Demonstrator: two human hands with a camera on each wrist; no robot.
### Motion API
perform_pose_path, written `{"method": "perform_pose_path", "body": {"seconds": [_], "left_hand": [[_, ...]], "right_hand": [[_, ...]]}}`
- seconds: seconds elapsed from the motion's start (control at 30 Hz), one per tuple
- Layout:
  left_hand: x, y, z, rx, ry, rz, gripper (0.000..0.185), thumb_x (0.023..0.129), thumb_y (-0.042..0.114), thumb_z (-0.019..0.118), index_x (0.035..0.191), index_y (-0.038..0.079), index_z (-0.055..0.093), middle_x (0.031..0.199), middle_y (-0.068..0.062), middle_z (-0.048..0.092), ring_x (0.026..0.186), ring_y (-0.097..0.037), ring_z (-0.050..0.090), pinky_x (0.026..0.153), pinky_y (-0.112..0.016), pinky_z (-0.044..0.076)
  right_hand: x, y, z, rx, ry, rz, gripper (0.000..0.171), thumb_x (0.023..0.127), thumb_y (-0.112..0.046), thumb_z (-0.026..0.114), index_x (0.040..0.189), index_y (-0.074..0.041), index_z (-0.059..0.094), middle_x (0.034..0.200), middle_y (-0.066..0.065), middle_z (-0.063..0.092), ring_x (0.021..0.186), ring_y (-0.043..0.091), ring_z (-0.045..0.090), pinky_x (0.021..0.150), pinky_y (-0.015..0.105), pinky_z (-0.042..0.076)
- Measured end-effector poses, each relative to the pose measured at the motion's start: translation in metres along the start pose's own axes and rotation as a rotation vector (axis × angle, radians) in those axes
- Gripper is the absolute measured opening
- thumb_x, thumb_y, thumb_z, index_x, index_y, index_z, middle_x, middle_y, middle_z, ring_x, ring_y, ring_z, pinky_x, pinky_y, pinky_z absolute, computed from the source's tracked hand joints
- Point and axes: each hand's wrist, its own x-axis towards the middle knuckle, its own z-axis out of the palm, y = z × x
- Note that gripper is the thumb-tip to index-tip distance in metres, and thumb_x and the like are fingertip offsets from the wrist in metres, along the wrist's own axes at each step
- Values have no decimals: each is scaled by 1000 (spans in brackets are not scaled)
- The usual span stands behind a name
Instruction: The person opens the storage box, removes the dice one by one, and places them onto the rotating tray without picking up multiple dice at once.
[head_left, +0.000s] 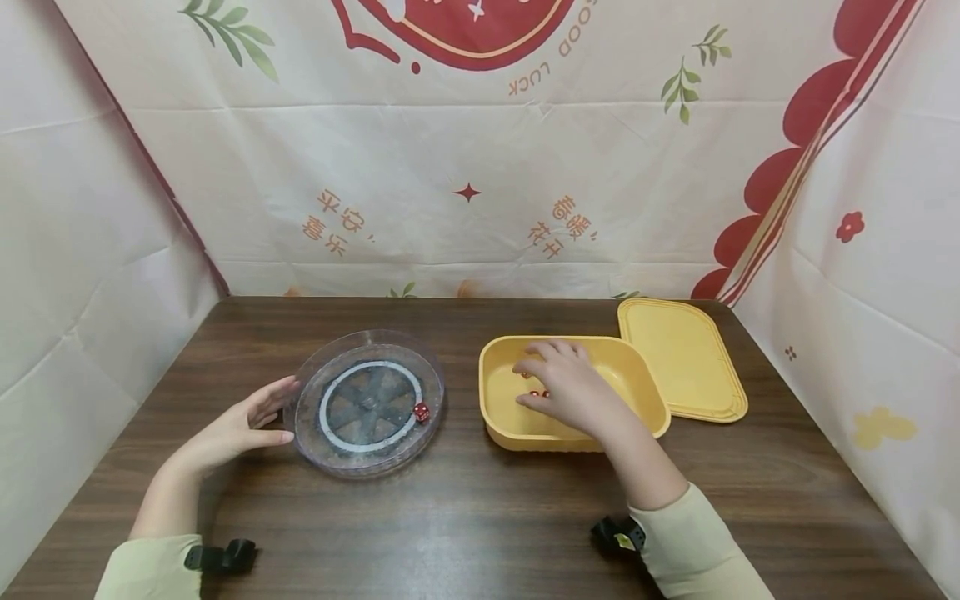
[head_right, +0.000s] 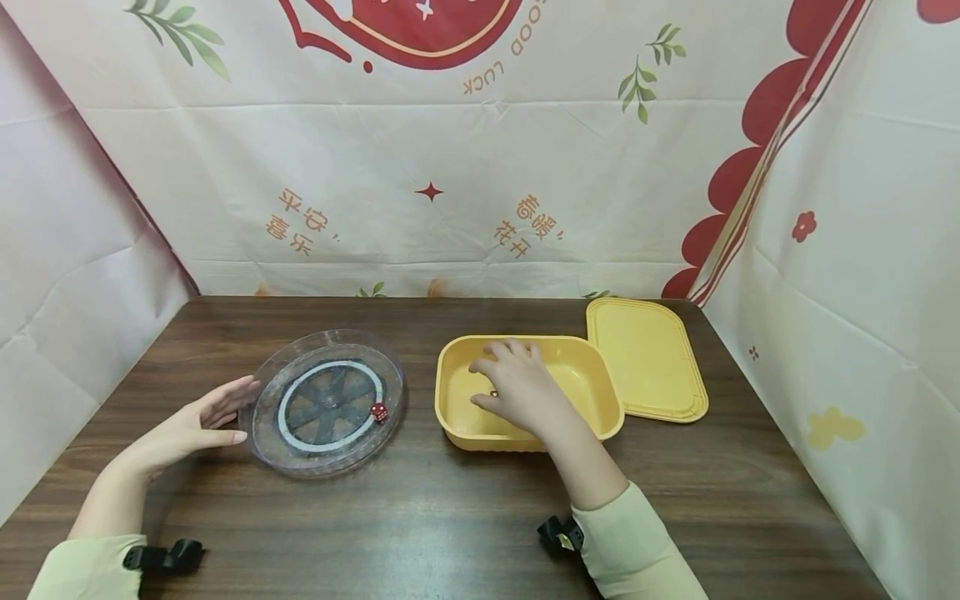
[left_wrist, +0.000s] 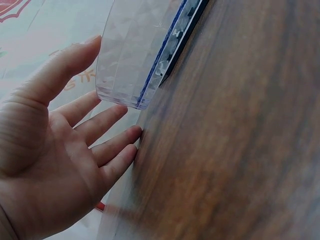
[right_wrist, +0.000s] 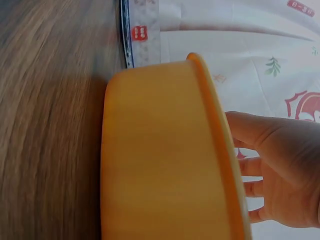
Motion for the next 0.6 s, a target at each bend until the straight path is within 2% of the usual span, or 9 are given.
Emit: {"method": "perform_pose_path", "body": {"seconds": [0.37, 0.6], "left_hand": [[1, 0, -1, -4, -3, 9, 81, 87, 9, 70, 150, -1, 20, 153, -24, 23, 136, -46, 18, 95, -8, 31], [0, 1, 0, -1, -2, 8, 81, 87, 9, 70, 150, -1, 20, 153, -24, 23, 136, -47, 19, 94, -8, 31]], "right_hand": [[1, 19, 4, 12, -17, 21, 29, 79, -28, 80, 104, -16, 71, 119, 13, 59, 116, 37, 45, 91, 58, 32], [1, 26, 7, 27, -40, 58, 27, 79, -27, 79, 102, -14, 73, 118, 13, 59, 116, 37, 45, 91, 58, 32]]}}
